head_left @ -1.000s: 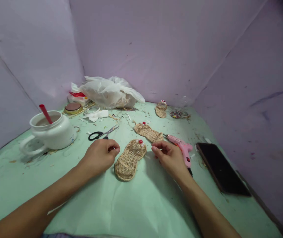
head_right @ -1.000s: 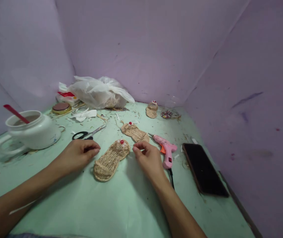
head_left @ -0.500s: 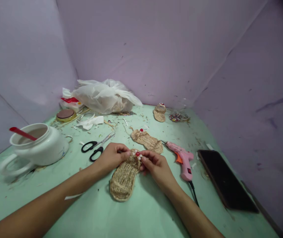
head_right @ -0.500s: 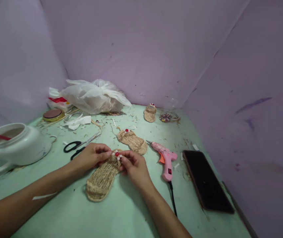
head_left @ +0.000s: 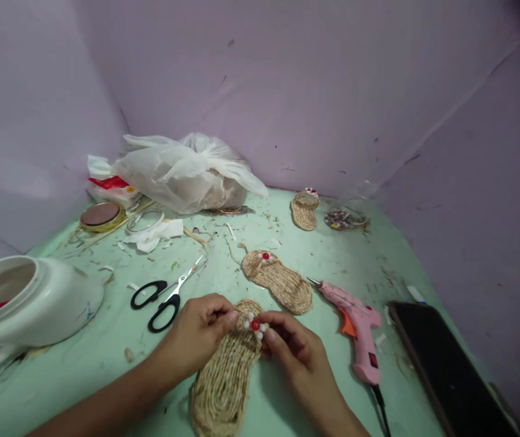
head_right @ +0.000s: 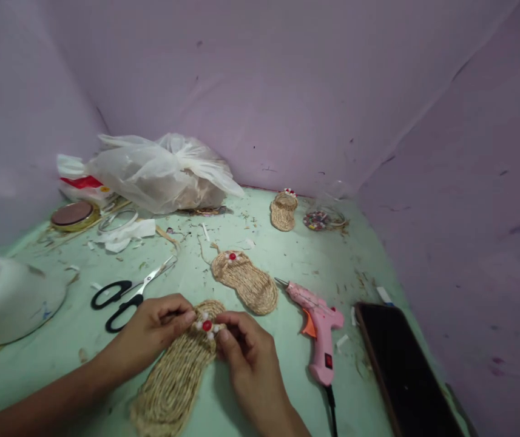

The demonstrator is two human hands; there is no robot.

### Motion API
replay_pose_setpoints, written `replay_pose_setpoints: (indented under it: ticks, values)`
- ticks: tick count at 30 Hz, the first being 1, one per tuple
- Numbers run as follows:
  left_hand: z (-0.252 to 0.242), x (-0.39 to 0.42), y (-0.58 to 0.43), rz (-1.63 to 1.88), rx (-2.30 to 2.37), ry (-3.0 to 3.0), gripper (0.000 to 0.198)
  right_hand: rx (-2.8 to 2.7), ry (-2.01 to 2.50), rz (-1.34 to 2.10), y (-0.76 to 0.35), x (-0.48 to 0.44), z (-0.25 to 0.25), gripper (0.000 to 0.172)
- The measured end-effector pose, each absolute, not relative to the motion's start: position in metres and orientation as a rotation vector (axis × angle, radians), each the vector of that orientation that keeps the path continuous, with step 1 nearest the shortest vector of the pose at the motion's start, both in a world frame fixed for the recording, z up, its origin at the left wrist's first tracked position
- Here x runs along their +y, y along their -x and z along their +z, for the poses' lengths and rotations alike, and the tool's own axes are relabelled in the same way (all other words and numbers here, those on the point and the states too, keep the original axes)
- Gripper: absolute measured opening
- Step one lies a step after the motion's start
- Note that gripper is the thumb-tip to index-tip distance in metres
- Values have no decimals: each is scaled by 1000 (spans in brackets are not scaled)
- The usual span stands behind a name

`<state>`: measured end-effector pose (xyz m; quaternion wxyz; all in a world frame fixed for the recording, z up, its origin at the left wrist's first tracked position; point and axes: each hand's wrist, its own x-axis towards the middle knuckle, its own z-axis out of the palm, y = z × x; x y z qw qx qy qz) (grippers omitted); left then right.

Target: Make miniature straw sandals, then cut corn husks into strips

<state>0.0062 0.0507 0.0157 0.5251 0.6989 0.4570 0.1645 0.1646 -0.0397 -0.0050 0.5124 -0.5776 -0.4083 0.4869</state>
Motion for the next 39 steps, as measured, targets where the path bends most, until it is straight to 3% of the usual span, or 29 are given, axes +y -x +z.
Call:
replay_pose_setpoints:
  ticks: [9,14,24,39]
  values:
    - [7,43,-3,454,1147,-1603,12,-940,1471,1108,-163,-39,-3,17]
    - [6,41,-4,550,1184,-1631,10,-979,1571,1033,-163,-42,-1,22]
    - [13,42,-3,624,1182,-1413,19,-1070,1650,863,-164,-46,-5,22]
    - [15,29,-7,689,1091,-1539,21,-1177,1547,784,-168,-46,-13,25]
